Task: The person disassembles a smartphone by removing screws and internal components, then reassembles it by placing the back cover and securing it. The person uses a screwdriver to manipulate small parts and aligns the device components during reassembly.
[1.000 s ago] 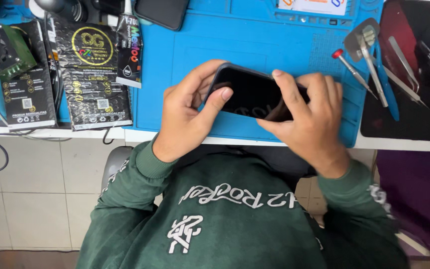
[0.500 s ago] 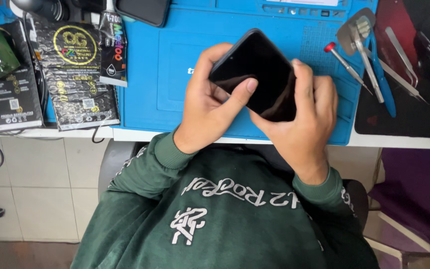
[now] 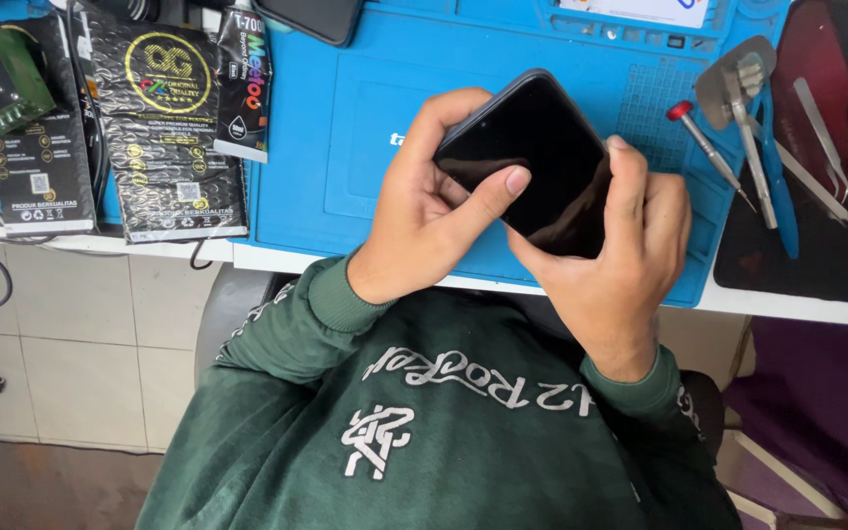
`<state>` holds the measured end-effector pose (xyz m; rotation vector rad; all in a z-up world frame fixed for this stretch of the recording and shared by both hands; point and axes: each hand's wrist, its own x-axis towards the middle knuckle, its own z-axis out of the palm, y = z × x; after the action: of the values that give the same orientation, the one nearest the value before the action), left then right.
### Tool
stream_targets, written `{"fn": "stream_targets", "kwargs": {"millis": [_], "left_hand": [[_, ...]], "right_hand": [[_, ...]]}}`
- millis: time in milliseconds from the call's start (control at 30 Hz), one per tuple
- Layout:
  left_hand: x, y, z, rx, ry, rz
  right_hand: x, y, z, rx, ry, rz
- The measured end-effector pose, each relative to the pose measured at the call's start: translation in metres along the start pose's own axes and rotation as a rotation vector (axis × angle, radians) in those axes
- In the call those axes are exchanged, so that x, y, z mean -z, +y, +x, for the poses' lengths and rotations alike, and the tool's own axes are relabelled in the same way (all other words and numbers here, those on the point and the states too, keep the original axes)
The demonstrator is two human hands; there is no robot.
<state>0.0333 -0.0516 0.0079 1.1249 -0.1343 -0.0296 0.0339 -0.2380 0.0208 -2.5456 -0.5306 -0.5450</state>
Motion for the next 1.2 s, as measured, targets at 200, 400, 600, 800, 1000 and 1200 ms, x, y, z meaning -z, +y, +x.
{"fn": "stream_targets", "kwargs": {"millis": [200, 400, 600, 800, 1000, 1200], "left_hand": [[0.003, 0.002, 0.000, -0.009, 0.011, -0.006], [0.010, 0.003, 0.004, 0.020, 0.014, -0.043], [0.022, 0.003, 0.007, 0.016, -0.014, -0.021], [0.032, 0.003, 0.006, 0.034, -0.032, -0.060], [0.039, 0.010, 0.003, 0.073, -0.030, -0.063], [0.041, 0.014, 0.000, 0.071, -0.011, -0.061]], "right_hand": [[-0.002, 0.001, 0.006, 0.035, -0.028, 0.012], [-0.001, -0.004, 0.009, 0.029, -0.076, 0.010], [-0.004, -0.012, 0.011, -0.007, -0.138, 0.048], [-0.007, -0.018, 0.012, 0.013, -0.155, 0.046], [-0.009, -0.021, 0.013, 0.023, -0.168, 0.068], [-0.011, -0.023, 0.015, 0.050, -0.167, 0.063]]}}
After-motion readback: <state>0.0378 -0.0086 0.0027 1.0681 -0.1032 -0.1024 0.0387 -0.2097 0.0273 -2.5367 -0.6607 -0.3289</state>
